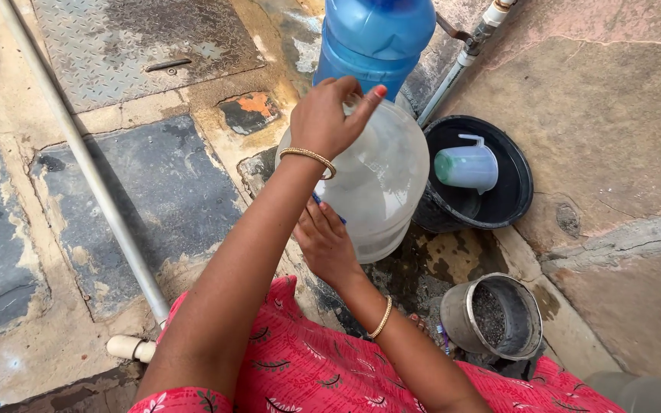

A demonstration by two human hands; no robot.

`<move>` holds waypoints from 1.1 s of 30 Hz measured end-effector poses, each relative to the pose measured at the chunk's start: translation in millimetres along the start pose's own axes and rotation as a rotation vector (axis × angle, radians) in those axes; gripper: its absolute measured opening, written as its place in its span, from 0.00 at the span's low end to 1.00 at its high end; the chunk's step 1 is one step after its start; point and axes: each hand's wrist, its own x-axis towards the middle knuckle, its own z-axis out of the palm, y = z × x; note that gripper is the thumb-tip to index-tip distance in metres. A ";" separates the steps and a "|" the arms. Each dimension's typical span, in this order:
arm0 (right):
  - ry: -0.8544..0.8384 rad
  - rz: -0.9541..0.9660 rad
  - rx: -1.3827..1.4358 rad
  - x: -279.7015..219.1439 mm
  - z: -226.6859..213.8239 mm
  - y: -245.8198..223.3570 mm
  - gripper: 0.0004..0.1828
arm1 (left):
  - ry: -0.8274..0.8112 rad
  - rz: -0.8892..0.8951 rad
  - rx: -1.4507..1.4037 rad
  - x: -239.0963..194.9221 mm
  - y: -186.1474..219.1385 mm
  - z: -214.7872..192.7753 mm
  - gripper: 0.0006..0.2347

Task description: Cleaning the exterior of a large plastic water jug with a scrubbing pad and water.

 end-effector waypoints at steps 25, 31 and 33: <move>-0.090 0.104 -0.037 8.6 -15.8 4.7 0.23 | -0.098 0.242 0.135 4.2 -13.1 14.7 0.05; 0.226 0.504 0.198 25.0 -49.7 84.1 0.26 | -0.139 0.279 0.202 -1.1 -19.5 -2.0 0.06; 0.312 0.658 0.486 28.9 -26.3 117.3 0.26 | -0.120 0.286 0.236 2.9 -19.3 -4.8 0.06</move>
